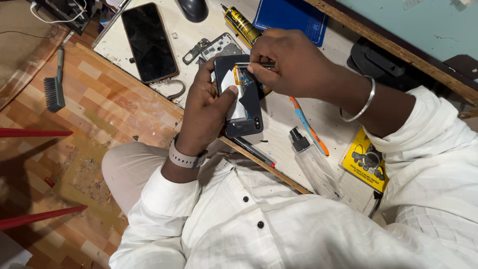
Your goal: The person sits at a repair workbench and pries open the back cover of a smartphone using a thin pry tool, working the tool around the edges of the device. They hold the phone steady with one hand while levering the cover away, exposing the internal battery and frame, and continue separating the cover from the body.
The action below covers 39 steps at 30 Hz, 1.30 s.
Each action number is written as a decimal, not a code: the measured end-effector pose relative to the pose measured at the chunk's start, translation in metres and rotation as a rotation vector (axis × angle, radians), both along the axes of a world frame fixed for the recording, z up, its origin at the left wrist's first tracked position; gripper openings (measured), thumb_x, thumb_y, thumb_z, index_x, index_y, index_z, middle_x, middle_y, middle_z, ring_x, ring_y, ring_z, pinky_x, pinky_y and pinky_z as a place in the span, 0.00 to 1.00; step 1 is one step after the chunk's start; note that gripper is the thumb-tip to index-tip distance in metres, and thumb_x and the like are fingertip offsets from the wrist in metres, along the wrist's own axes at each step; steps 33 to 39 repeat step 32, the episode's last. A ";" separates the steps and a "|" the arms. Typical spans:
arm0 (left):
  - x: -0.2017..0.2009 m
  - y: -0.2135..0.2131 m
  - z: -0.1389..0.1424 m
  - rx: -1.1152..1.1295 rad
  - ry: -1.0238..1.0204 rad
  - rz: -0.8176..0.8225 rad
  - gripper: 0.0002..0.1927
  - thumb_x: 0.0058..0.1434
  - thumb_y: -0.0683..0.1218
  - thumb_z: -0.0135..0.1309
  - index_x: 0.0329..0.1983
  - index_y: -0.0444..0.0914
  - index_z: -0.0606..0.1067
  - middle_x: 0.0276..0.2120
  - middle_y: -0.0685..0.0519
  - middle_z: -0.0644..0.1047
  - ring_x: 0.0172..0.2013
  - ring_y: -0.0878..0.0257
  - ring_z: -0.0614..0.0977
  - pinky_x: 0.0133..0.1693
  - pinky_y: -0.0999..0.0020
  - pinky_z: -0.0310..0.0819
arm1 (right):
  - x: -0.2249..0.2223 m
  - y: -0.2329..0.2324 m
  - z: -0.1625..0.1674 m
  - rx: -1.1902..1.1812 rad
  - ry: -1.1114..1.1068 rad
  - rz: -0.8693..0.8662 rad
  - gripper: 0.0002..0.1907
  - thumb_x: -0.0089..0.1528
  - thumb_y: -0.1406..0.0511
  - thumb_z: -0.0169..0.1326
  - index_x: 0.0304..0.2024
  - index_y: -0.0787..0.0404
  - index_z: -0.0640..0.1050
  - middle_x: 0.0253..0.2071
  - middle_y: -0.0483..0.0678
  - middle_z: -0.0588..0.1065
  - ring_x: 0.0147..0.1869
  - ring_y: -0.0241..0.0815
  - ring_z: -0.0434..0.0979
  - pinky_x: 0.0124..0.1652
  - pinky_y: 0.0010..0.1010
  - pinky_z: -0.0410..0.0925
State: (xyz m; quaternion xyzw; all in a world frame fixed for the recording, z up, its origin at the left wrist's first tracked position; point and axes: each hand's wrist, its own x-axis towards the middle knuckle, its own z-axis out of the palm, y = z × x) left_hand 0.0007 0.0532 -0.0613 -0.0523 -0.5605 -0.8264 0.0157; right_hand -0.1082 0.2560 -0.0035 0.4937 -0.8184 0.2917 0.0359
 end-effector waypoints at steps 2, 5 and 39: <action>0.000 0.001 0.000 -0.026 0.012 0.005 0.32 0.68 0.32 0.47 0.74 0.30 0.53 0.49 0.44 0.80 0.44 0.65 0.84 0.46 0.73 0.81 | 0.000 0.000 -0.001 0.019 0.064 0.008 0.10 0.65 0.64 0.63 0.39 0.65 0.79 0.35 0.53 0.75 0.31 0.46 0.79 0.31 0.35 0.70; 0.001 0.002 -0.002 -0.113 0.041 0.017 0.34 0.69 0.32 0.48 0.76 0.30 0.51 0.50 0.45 0.80 0.47 0.67 0.84 0.48 0.73 0.80 | 0.000 0.001 -0.002 0.043 0.024 -0.026 0.10 0.63 0.63 0.63 0.39 0.65 0.79 0.35 0.54 0.75 0.30 0.46 0.78 0.31 0.35 0.70; -0.010 0.001 0.008 -0.090 0.058 -0.015 0.35 0.70 0.33 0.48 0.78 0.30 0.51 0.55 0.46 0.78 0.50 0.66 0.82 0.52 0.72 0.78 | -0.001 -0.002 -0.004 -0.051 -0.049 0.006 0.12 0.64 0.63 0.63 0.41 0.67 0.79 0.38 0.54 0.75 0.31 0.41 0.80 0.30 0.29 0.74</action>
